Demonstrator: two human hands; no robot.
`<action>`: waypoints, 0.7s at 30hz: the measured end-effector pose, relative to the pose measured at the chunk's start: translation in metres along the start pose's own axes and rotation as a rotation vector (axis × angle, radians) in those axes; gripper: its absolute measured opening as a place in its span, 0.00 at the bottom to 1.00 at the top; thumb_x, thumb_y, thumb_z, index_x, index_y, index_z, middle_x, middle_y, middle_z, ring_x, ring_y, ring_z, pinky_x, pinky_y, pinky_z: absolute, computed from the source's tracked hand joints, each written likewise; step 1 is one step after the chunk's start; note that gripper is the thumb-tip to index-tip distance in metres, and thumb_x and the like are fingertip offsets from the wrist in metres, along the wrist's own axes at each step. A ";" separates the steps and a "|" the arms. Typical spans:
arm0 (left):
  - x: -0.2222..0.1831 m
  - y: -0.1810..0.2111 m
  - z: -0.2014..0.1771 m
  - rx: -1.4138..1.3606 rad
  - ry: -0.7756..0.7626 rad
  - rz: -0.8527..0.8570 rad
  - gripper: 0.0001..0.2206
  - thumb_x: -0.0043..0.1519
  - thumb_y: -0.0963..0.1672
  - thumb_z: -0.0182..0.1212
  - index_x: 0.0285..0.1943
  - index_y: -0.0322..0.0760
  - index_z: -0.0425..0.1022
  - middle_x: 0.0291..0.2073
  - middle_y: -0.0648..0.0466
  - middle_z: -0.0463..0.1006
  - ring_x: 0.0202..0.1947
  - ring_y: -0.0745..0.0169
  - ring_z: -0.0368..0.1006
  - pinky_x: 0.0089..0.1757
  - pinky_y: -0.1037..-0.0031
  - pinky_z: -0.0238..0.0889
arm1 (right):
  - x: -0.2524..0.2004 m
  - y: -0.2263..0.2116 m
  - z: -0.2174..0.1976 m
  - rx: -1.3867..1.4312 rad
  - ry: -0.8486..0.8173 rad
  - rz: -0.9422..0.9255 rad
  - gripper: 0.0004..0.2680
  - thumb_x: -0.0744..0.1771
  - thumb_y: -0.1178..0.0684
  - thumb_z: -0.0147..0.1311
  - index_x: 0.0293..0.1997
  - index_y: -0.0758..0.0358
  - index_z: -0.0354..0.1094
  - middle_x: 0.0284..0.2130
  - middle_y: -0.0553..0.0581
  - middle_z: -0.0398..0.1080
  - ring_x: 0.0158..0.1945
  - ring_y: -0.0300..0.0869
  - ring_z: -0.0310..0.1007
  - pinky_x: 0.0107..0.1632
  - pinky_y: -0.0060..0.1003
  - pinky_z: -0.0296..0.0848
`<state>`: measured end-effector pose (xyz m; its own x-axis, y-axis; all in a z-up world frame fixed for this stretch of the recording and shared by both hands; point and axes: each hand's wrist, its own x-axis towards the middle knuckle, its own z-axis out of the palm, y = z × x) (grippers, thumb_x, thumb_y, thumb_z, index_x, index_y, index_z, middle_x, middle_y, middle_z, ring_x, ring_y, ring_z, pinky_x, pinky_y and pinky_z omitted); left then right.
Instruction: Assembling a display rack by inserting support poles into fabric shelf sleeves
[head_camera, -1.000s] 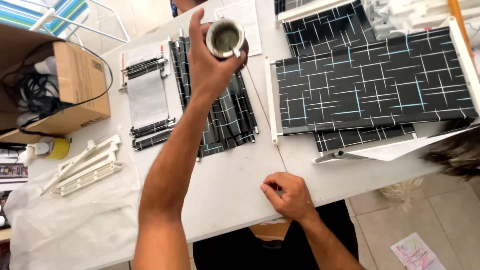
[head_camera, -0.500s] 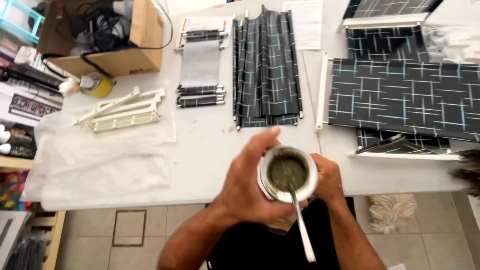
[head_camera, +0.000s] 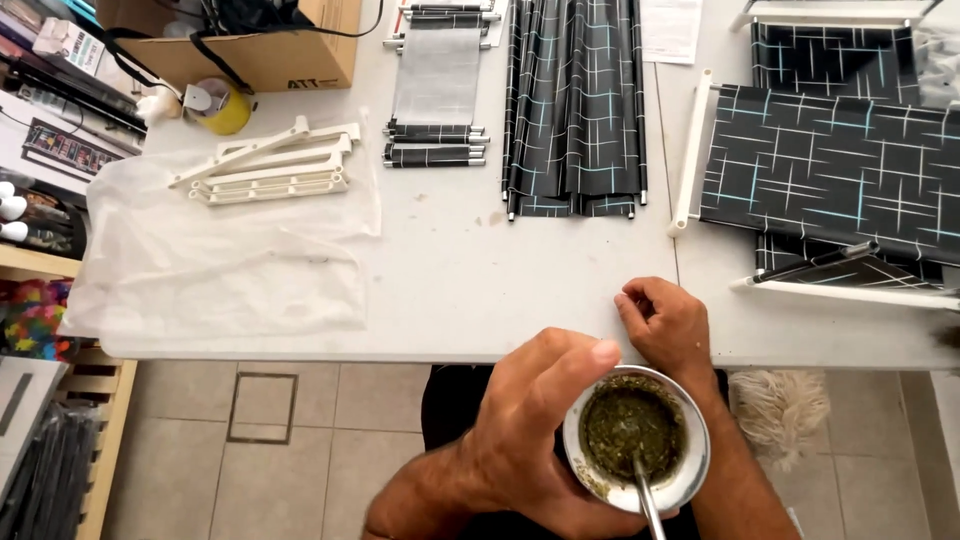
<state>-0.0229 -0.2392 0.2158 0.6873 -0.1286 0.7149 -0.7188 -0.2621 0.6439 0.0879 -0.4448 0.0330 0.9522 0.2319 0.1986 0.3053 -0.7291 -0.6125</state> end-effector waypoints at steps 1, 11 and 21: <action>-0.001 0.000 0.000 -0.008 -0.005 0.014 0.38 0.61 0.54 0.67 0.73 0.35 0.53 0.47 0.46 0.73 0.43 0.53 0.73 0.45 0.63 0.71 | 0.000 0.001 0.000 -0.002 0.008 -0.013 0.04 0.65 0.52 0.58 0.36 0.59 0.75 0.29 0.52 0.77 0.31 0.44 0.74 0.34 0.41 0.73; 0.004 0.010 -0.006 -0.030 -0.008 0.053 0.31 0.70 0.56 0.56 0.73 0.34 0.54 0.50 0.42 0.74 0.46 0.49 0.77 0.49 0.60 0.75 | -0.001 0.007 0.005 -0.022 0.035 -0.023 0.03 0.65 0.51 0.59 0.34 0.56 0.74 0.26 0.48 0.74 0.28 0.42 0.71 0.32 0.41 0.69; 0.008 0.011 -0.001 -0.054 -0.024 0.053 0.30 0.73 0.57 0.52 0.73 0.34 0.54 0.49 0.42 0.74 0.46 0.50 0.75 0.49 0.61 0.75 | -0.001 0.005 0.004 -0.019 0.046 -0.052 0.02 0.65 0.52 0.58 0.34 0.56 0.72 0.27 0.47 0.75 0.29 0.41 0.70 0.33 0.40 0.69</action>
<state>-0.0255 -0.2426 0.2284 0.6500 -0.1636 0.7422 -0.7584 -0.2029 0.6195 0.0886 -0.4457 0.0266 0.9338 0.2406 0.2647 0.3539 -0.7292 -0.5857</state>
